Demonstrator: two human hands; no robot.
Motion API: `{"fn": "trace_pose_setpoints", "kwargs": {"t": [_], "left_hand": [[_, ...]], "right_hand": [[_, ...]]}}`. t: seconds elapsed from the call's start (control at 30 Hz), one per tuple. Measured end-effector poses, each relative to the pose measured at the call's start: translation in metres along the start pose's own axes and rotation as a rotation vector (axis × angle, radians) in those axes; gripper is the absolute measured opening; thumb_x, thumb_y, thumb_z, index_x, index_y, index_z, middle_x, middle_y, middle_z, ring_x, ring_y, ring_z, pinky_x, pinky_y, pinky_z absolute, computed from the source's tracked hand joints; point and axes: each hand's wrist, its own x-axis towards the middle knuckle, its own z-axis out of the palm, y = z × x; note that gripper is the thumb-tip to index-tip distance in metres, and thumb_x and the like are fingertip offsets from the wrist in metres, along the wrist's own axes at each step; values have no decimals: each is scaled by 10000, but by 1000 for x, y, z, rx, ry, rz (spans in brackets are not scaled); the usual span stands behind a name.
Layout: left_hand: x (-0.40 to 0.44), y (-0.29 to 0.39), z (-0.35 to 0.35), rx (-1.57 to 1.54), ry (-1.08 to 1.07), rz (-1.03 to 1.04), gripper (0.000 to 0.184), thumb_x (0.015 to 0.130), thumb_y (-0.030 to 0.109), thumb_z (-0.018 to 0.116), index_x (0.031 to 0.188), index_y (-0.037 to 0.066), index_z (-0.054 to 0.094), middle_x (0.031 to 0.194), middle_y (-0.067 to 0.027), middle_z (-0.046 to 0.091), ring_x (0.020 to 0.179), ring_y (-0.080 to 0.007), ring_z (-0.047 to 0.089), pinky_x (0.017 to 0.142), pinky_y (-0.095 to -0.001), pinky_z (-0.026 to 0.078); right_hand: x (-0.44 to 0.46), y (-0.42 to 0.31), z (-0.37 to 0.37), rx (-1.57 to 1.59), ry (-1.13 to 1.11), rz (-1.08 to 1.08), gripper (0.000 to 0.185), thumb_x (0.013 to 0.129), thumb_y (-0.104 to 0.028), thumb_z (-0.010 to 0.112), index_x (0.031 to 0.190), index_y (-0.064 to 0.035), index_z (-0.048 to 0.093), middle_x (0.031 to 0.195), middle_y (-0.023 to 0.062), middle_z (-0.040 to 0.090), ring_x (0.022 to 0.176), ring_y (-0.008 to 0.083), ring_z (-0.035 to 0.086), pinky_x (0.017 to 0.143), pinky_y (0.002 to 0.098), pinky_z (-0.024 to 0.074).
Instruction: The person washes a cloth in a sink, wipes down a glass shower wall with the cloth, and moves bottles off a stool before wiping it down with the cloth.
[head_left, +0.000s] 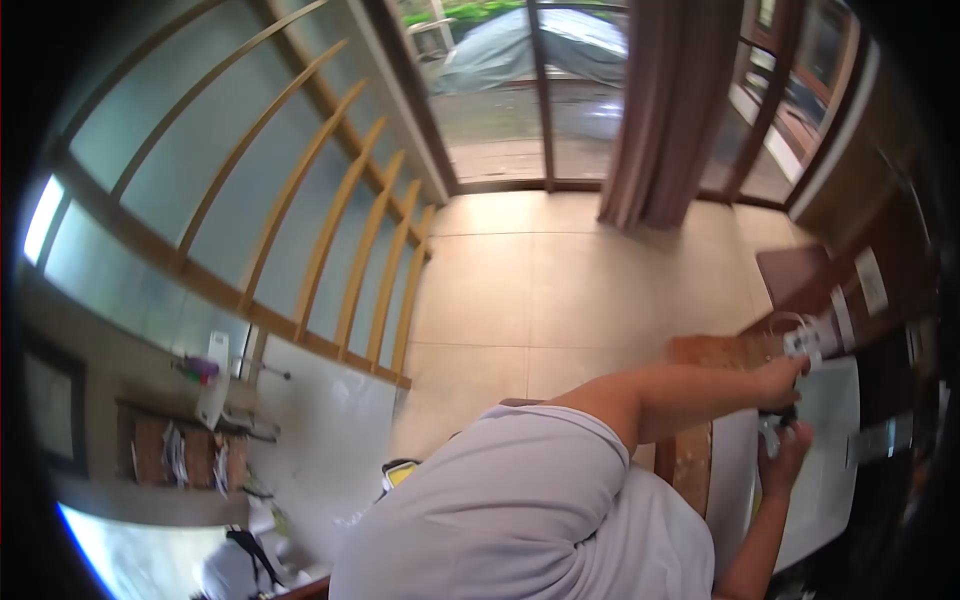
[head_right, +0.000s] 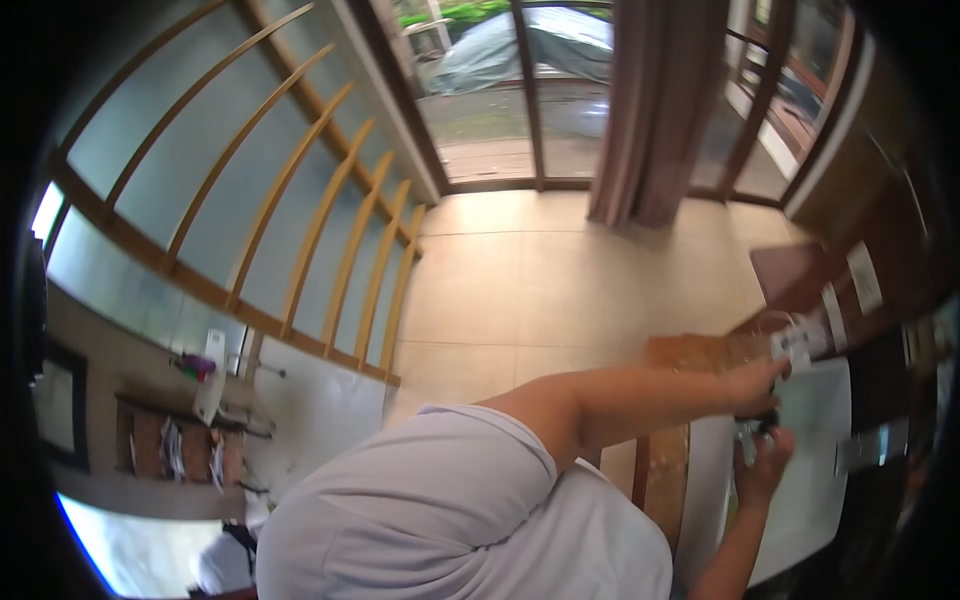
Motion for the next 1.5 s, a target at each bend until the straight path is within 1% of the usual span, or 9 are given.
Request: {"fn": "trace_pose_setpoints", "kwargs": {"t": [0.23,0.33,0.5,0.63,0.8,0.87,1.0,1.37,1.5], "left_hand": [[-92,-15,-124,-191,82,-70,485,673,173,737,1080,92,485,1041,-165,505,984,-324,531,836,-404,445],[-133,-24,-176,-297,51,-232,451,646,140,705,1058,95,526,967,-156,568,902,-297,587,766,-381,479],[-216,-81,-209,-409,381,-505,367,640,95,618,1004,94,567,874,-134,620,828,-257,609,678,-352,494],[-300,-86,-219,-344,619,-625,382,657,95,598,1036,87,553,860,-135,609,787,-252,601,674,-348,481],[-426,-65,-187,34,991,-843,323,756,116,634,1063,97,535,902,-128,607,752,-240,618,657,-341,495],[-475,-46,-165,-38,1256,-809,260,820,134,641,1060,114,545,851,-94,614,591,-156,604,538,-293,496],[-566,13,-134,-339,1528,-1100,266,819,149,665,1063,126,561,897,-32,581,659,-110,556,493,-255,481],[-685,68,-57,-457,2442,-1148,252,803,194,706,1018,153,581,815,-15,563,626,-69,522,435,-237,420],[-705,56,-76,-131,2482,-1177,282,793,208,716,1004,85,574,862,-18,562,770,-123,559,675,-241,464]], "right_hand": [[23,12,-1,291,-449,627,225,843,-58,595,1054,-40,521,1147,133,483,1021,251,502,834,338,427],[75,-25,22,508,-213,659,213,849,-66,592,1050,-43,525,1131,95,503,998,201,507,830,330,430],[173,-145,141,1255,-498,236,313,797,-20,644,1090,-52,537,1074,91,534,988,181,520,852,303,428],[221,-257,163,1067,-1147,-317,498,724,-124,734,1168,-51,521,1033,126,586,925,250,575,823,350,464],[235,-340,198,872,-1235,-830,465,755,-219,722,1160,-82,540,1054,139,593,951,277,573,818,366,472],[236,-375,196,933,-1247,-842,417,779,-254,699,1139,-103,552,1053,122,591,956,260,577,809,372,473],[238,-453,181,783,-1323,-1049,383,804,-296,669,1122,-108,565,1053,94,600,945,237,581,793,350,480],[260,-622,124,733,-1372,-1197,323,830,-237,642,1100,-73,578,1084,60,601,949,195,587,791,316,482],[277,-665,138,793,-1430,-1176,292,828,-199,646,1080,-64,586,1080,54,601,948,175,589,814,316,472]]}}
